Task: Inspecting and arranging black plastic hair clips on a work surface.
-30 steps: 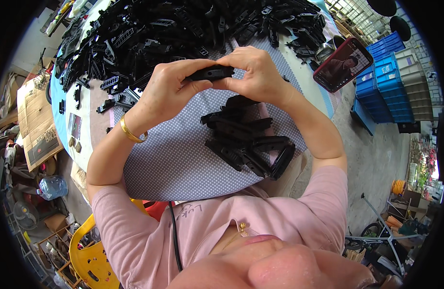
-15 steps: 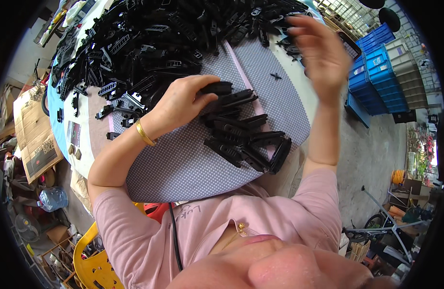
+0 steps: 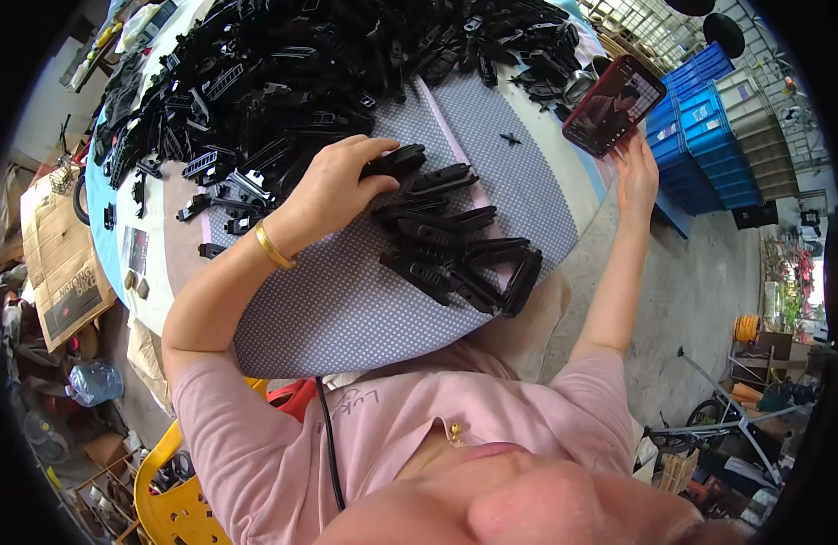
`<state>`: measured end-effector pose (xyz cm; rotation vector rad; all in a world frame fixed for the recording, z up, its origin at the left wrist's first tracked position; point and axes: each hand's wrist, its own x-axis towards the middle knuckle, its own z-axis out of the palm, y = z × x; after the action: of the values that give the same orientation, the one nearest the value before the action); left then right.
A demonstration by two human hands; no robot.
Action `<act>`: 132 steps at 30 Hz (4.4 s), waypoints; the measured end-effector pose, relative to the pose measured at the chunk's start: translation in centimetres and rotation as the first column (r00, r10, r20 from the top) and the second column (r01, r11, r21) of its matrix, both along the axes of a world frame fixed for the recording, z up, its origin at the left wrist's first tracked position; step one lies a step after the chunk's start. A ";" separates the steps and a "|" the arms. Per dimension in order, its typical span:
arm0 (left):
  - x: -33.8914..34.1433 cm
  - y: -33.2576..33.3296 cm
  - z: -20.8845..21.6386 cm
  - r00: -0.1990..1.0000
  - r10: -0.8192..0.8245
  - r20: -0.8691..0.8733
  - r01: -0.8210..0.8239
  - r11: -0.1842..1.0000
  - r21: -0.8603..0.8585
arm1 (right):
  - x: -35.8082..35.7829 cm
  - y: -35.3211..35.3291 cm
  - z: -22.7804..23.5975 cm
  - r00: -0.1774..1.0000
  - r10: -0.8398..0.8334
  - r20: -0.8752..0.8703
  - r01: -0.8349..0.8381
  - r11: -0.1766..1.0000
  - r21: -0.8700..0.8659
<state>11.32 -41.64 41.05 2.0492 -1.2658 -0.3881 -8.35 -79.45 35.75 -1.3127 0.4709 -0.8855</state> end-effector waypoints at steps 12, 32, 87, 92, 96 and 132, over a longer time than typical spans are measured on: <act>-0.3 0.4 0.5 0.999 -0.008 -0.052 0.010 0.999 0.035 | 0.8 2.0 1.5 0.986 0.093 -0.141 -0.105 0.991 -0.079; -0.2 0.6 -0.3 0.998 -0.056 0.022 0.056 0.998 0.001 | 7.3 4.6 1.9 0.797 -0.239 -0.555 -0.164 0.799 -0.578; -0.8 -0.3 -1.2 0.996 -0.088 0.016 0.089 0.964 -0.252 | -7.3 19.8 19.9 0.509 0.662 -0.551 -0.684 0.699 0.208; -1.0 0.4 -0.5 0.988 -0.039 0.147 0.053 0.994 -0.098 | -5.7 19.4 18.3 0.480 0.760 -0.438 -0.873 0.464 -0.151; -0.8 0.6 -0.9 0.985 -0.041 0.166 0.061 0.991 -0.116 | -5.5 19.7 18.1 0.499 0.745 -0.444 -0.867 0.438 -0.240; -1.0 0.4 -0.2 0.987 -0.060 0.146 0.075 0.992 -0.097 | -6.5 19.6 19.4 0.581 0.674 -0.456 -0.805 0.396 -0.442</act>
<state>10.29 -41.23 40.90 1.9804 -1.4140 -0.2051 -14.87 -59.84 55.12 -1.9968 -0.3446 -0.0769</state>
